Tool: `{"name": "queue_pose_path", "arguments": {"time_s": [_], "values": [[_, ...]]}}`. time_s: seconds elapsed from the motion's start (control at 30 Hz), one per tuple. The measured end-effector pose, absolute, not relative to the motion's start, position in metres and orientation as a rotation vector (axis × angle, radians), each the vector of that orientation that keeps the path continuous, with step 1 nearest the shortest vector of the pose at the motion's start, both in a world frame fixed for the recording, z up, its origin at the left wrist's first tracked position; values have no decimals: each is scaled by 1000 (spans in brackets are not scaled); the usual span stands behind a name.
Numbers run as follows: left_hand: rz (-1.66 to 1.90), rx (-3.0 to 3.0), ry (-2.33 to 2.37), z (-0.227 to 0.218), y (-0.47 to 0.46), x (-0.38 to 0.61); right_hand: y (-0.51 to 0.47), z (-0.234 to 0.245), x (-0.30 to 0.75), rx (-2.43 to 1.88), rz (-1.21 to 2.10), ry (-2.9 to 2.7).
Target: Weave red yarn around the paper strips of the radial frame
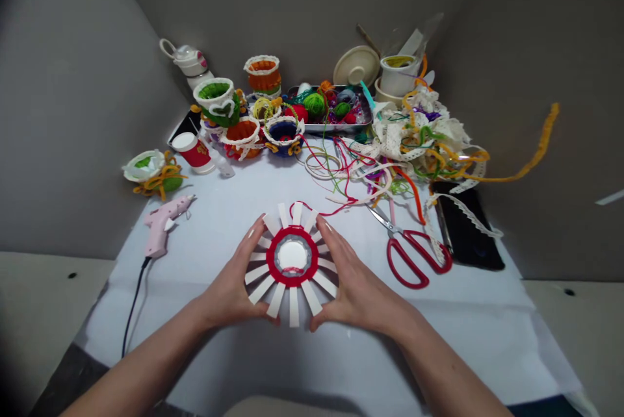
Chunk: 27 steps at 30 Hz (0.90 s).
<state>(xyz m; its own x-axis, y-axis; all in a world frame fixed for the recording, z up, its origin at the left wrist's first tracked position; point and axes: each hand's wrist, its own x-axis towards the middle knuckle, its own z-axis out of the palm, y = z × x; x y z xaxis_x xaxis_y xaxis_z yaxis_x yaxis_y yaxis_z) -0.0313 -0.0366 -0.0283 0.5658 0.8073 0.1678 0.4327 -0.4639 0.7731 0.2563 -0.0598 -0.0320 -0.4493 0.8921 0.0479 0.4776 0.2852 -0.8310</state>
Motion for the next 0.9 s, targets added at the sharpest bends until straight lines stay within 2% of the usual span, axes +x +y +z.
{"name": "queue_pose_path", "arguments": {"time_s": [0.3, 0.53, 0.7, 0.9], "values": [[845, 1939, 1068, -34, -41, -16, -60, -33, 247, -1182, 1227, -1731], [1002, 1715, 991, -44, -51, -4, -60, -30, 235, -1222, 1167, -1629], [1077, 1858, 1014, -50, -51, -6, -60, -25, 229, -1225, 1115, -1660], [895, 2260, 1012, -37, -43, -12, -58, -16, 228, -1199, 996, -1854]]}}
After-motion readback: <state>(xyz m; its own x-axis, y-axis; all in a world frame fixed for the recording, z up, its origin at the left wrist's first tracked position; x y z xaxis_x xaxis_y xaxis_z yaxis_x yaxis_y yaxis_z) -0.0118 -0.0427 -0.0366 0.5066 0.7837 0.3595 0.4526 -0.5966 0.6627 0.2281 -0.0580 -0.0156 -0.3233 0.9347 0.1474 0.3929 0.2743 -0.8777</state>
